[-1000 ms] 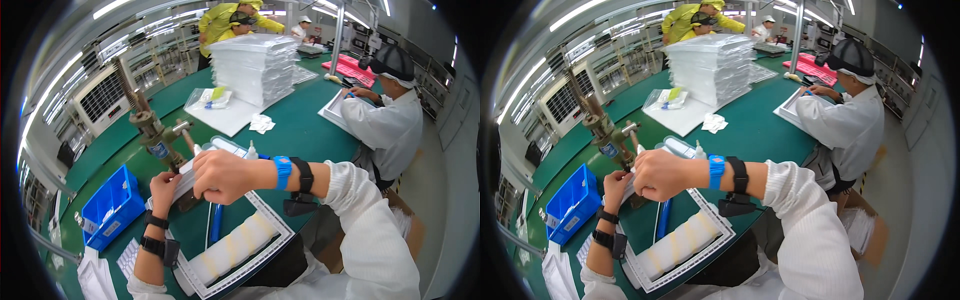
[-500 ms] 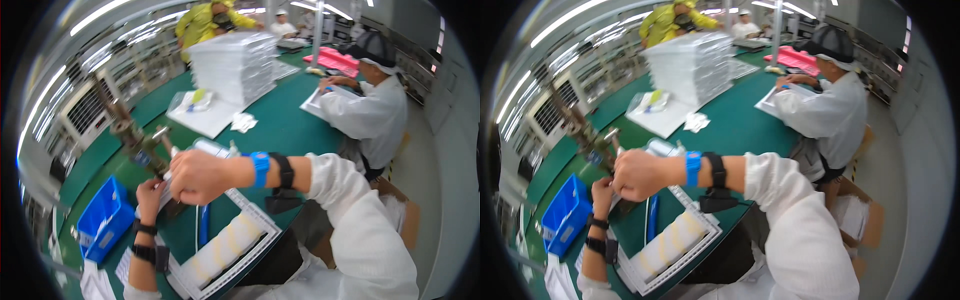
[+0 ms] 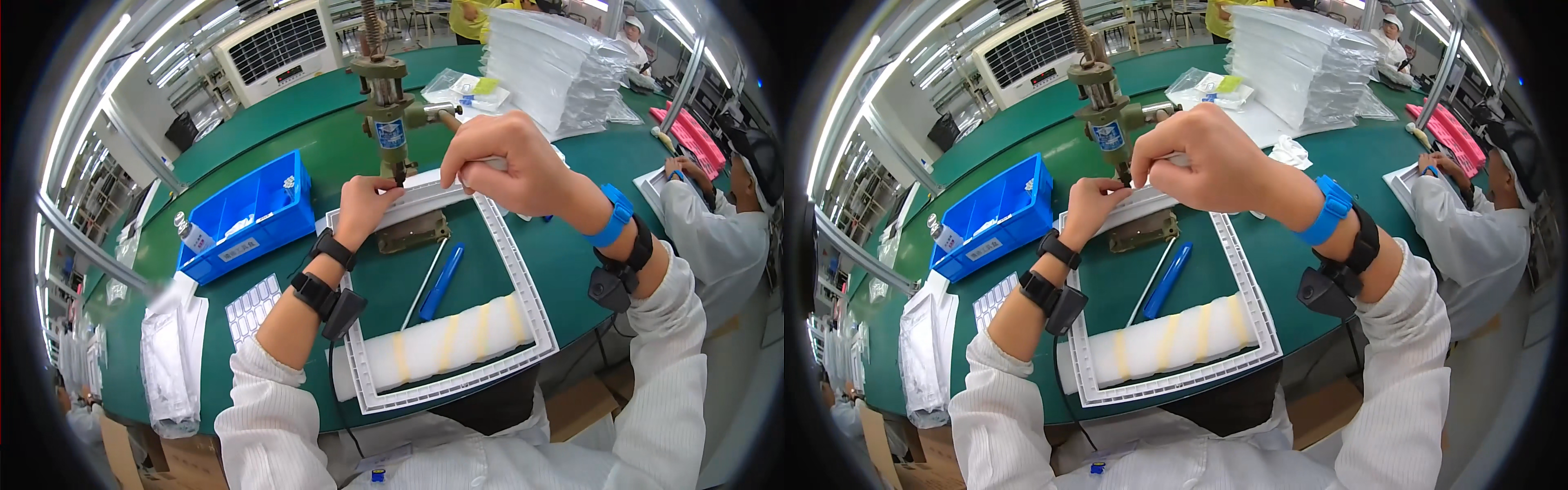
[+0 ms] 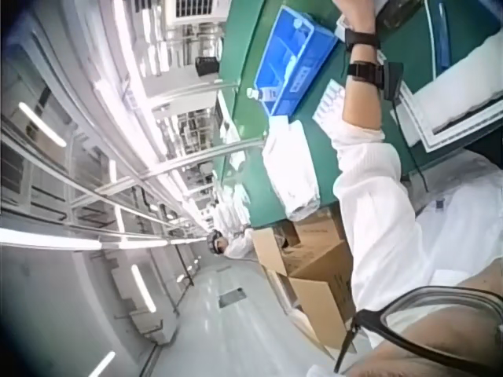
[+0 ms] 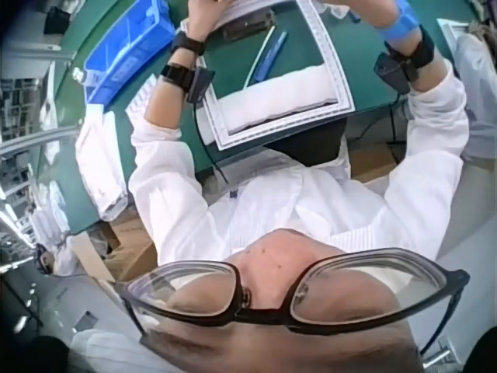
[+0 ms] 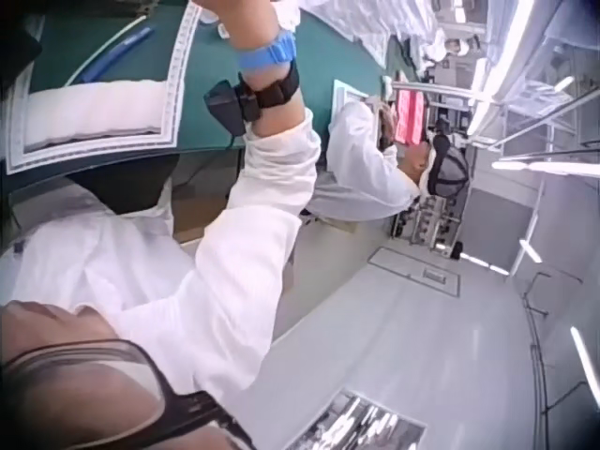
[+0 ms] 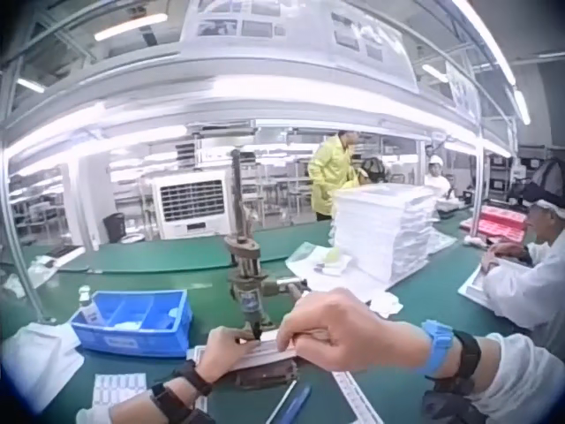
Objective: Assembling a white plastic frame using glue and a manual press followed by light hammering to secure components.
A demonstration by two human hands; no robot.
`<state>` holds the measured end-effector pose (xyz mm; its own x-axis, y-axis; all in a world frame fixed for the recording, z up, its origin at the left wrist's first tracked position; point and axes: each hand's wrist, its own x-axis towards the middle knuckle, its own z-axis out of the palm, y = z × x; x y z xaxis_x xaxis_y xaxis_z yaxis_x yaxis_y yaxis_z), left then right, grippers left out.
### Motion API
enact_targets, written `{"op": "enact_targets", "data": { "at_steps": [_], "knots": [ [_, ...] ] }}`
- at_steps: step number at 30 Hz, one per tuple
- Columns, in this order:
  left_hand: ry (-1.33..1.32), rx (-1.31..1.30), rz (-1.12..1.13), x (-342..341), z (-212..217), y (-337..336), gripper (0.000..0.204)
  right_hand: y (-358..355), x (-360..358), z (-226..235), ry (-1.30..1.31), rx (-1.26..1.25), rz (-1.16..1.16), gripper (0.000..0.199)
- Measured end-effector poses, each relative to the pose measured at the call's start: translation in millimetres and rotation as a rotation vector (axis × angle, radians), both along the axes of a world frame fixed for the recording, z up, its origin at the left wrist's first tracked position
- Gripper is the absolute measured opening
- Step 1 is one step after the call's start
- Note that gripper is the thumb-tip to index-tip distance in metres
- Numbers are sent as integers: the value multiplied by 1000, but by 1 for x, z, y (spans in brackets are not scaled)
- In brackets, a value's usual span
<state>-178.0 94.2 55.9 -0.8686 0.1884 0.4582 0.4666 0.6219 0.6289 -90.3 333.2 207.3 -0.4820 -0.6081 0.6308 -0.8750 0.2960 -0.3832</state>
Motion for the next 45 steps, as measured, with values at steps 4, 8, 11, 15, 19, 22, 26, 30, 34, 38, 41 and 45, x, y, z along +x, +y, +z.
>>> {"op": "enact_targets", "data": {
  "at_steps": [4, 8, 11, 15, 19, 22, 26, 30, 34, 38, 41, 45],
  "knots": [
    [-84, -11, 8, 4, 8, 5, 26, 1, 1, -3, 2, -24, -11, 18],
    [-14, 11, -5, -1, 0, -2, 29, -3, 3, -5, -12, -31, -18, 16],
    [-17, 19, -16, -2, -3, 1, 29, -1, 2, -17, 54, -21, -2, 13],
    [-23, 4, -8, -2, 0, 4, 29, -1, 8, -40, 150, -5, 19, 7],
    [-64, -1, 8, 0, 2, 4, 27, -2, 9, -59, 211, 6, 2, 7],
    [-96, 2, 15, 0, 4, 4, 25, -1, 8, -64, 245, 15, -8, 7],
    [-102, -4, 23, -1, 1, 1, 27, -4, 6, -79, 304, 81, 9, 7],
    [-109, 35, 5, -4, -2, 5, 29, 1, 6, -84, 319, 102, -18, 8],
    [-51, 4, 2, -5, -3, -2, 29, -3, 6, -81, 338, 113, 5, 11],
    [-91, 36, -34, -7, -9, -5, 28, 1, 6, -82, 315, 137, 28, 11],
    [-76, 4, -9, -3, -3, 2, 28, 5, 6, -77, 309, 165, 3, 9],
    [-98, 21, 13, 0, 2, 3, 28, 3, 7, -53, 276, 97, 48, 7]
  ]
}}
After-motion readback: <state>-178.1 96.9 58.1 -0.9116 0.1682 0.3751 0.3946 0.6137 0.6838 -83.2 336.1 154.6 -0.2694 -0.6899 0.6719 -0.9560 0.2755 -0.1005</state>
